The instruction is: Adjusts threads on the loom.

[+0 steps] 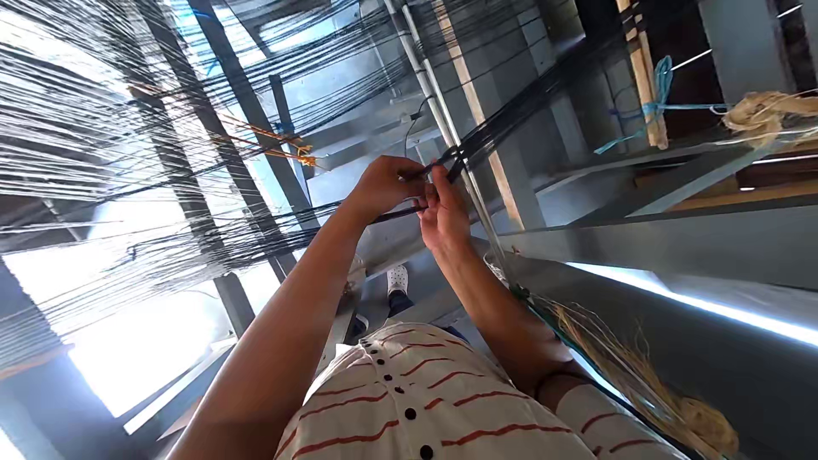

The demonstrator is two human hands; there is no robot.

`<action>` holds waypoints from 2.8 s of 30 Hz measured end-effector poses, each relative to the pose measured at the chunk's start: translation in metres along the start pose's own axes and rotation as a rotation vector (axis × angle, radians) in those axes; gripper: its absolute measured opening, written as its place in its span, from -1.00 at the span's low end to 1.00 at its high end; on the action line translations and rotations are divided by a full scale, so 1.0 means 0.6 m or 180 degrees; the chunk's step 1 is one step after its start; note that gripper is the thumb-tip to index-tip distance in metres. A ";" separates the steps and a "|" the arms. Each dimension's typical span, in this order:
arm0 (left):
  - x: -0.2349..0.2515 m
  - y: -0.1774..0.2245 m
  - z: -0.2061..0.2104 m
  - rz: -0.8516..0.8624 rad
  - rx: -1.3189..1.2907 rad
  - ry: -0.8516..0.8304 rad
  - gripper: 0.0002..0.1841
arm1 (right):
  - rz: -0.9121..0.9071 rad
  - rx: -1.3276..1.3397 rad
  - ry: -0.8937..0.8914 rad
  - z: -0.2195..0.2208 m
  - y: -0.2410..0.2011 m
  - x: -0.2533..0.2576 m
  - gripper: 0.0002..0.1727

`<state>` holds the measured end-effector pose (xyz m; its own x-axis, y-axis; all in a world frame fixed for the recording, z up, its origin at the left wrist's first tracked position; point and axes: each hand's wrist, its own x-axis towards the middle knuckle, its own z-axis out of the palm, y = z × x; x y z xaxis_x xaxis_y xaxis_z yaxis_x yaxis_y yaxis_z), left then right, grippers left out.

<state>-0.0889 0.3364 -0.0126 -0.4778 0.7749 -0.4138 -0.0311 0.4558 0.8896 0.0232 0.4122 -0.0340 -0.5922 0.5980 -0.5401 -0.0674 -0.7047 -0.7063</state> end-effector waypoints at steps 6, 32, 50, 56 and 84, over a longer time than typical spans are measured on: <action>-0.008 -0.002 -0.012 -0.0003 -0.0787 -0.0297 -0.59 | 0.0061 0.0441 -0.0254 -0.009 -0.001 -0.007 -0.92; -0.164 0.021 -0.063 0.0298 0.0626 0.0784 -0.84 | -0.0502 -0.1934 -0.0473 -0.085 0.005 -0.112 -0.53; -0.188 0.029 -0.070 0.0714 0.0926 0.0716 -0.86 | 0.0218 -0.0052 -0.1154 0.007 -0.056 -0.076 -0.64; -0.191 0.030 -0.072 0.0733 0.0831 0.0823 -0.87 | -0.0273 0.0689 -0.0881 -0.024 -0.113 -0.026 -0.55; -0.189 0.030 -0.073 0.0896 0.0871 0.0691 -0.91 | -0.2665 -0.1949 -0.1876 -0.004 -0.001 -0.123 -0.77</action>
<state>-0.0739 0.2372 0.0587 -0.6085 0.7888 -0.0867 0.3460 0.3621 0.8656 0.0689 0.3697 0.0050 -0.8350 0.4047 0.3727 -0.3089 0.2158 -0.9263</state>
